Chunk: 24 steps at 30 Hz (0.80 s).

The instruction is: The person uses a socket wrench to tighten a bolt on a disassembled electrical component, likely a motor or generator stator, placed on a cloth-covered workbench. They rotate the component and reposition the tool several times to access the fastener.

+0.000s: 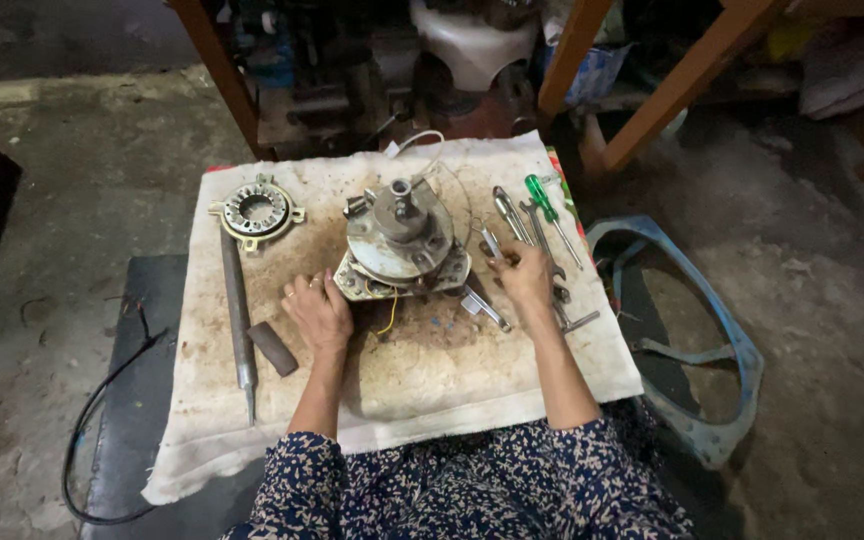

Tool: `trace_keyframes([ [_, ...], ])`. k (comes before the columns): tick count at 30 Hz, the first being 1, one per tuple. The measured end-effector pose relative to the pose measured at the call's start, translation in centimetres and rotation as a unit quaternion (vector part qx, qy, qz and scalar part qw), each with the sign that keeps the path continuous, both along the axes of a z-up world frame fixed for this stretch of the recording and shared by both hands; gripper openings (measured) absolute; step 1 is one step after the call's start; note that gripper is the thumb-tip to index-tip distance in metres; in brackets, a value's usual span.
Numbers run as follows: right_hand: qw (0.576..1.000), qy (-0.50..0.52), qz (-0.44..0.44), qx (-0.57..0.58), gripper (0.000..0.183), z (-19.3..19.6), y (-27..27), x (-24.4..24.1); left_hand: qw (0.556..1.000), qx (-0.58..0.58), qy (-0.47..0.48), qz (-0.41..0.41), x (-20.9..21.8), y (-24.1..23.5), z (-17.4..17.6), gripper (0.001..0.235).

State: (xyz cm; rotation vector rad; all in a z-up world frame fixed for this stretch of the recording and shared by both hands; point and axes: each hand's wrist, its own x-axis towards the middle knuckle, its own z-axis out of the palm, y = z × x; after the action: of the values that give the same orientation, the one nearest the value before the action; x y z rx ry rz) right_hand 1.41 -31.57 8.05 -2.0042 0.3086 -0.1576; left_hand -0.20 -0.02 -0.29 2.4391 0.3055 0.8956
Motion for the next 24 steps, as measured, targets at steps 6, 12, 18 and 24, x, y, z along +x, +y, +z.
trace_keyframes([
  [6, 0.961, -0.146, 0.058, -0.228, 0.027, -1.4, 0.3, -1.9, 1.000, -0.013, -0.008, -0.005, 0.2, 0.1, 0.1, 0.032],
  [12, 0.913, -0.107, 0.079, -0.386, 0.016, -4.8, 3.2, -2.9, 1.000, -0.015, -0.005, -0.001, 0.1, -0.2, -0.2, 0.031],
  [18, 0.975, -0.023, 0.047, -0.217, 0.019, -1.8, 2.0, -2.2, 1.000, -0.011, -0.007, -0.005, 0.2, 0.0, 0.3, 0.033],
  [24, 0.927, -0.111, 0.077, -0.351, 0.030, -2.9, 3.8, -4.4, 0.999, -0.028, -0.030, -0.019, 0.2, 0.0, -0.3, 0.038],
])
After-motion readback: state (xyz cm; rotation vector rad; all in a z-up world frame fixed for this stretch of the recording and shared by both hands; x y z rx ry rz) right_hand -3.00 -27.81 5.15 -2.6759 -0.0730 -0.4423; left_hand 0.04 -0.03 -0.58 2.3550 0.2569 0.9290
